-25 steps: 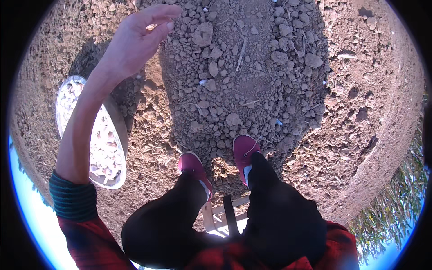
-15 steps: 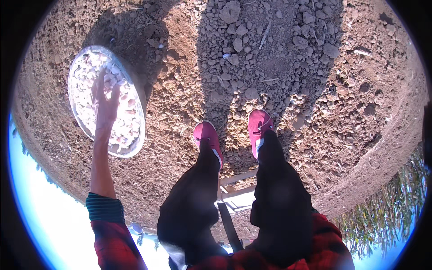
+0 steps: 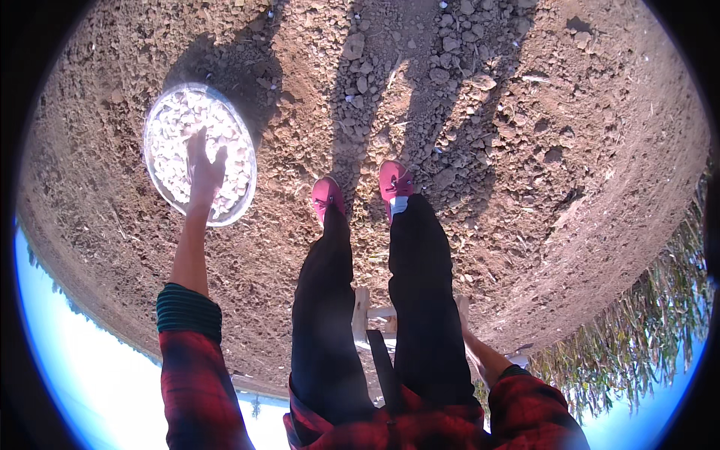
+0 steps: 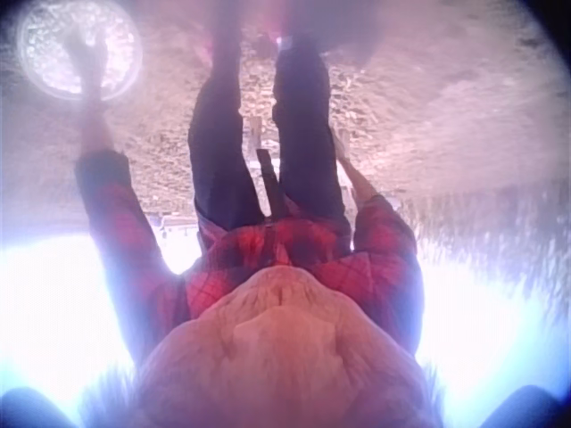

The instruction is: The person sits on a small stool in a tilled garden bed and plants garlic cloves by hand. They take cloves from a metal tray, place them into the soil at regular intervals, and occasionally cover them with soil.

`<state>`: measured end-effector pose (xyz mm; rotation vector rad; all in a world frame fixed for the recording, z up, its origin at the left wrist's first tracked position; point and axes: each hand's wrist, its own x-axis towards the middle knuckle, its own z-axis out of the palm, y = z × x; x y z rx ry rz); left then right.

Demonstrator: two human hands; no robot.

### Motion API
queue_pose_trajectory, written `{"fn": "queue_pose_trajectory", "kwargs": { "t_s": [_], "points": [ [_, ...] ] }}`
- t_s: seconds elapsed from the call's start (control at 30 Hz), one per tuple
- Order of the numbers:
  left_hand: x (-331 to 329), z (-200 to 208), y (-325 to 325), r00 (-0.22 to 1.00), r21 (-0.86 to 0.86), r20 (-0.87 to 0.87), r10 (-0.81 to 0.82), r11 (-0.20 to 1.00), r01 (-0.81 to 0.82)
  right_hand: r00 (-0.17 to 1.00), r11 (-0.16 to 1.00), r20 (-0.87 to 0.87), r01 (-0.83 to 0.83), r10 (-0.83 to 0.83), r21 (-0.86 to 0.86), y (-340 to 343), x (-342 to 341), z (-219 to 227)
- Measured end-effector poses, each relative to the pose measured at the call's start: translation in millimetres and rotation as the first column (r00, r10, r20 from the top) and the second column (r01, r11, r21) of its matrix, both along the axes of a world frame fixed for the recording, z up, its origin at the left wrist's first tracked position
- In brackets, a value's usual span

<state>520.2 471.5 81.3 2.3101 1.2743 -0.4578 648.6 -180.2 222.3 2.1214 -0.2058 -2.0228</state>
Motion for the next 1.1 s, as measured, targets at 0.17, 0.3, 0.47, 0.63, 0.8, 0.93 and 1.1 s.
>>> {"fn": "queue_pose_trajectory", "kwargs": {
  "t_s": [0.17,0.3,0.47,0.63,0.8,0.93,1.1],
  "points": [
    [18,48,-25,0.993,-0.026,0.099,0.067,0.998,-0.065,0.996,1.0,0.084,-0.007,0.006,0.013,3,51,54],
    [28,46,-33,0.983,-0.168,0.061,0.172,0.973,-0.159,0.984,1.0,0.175,0.019,-0.018,-0.004,28,87,65],
    [32,17,-24,0.982,-0.215,-0.043,0.184,0.958,-0.189,0.973,0.999,0.229,-0.003,0.015,-0.052,86,121,68],
    [51,0,4,0.914,-0.244,-0.064,0.401,0.882,-0.404,0.946,0.998,0.319,0.039,-0.052,0.046,149,131,100],
    [57,-13,21,0.76,-0.194,-0.215,0.613,0.736,-0.649,0.956,0.992,0.281,0.111,-0.089,-0.063,203,156,95],
    [36,-45,29,0.579,-0.147,-0.198,0.791,0.56,-0.815,0.966,0.998,0.258,0.045,-0.031,-0.048,230,186,68],
    [14,-81,36,0.495,-0.154,-0.086,0.864,0.48,-0.864,0.976,0.998,0.212,-0.05,0.054,-0.024,261,228,23]
  ]
}}
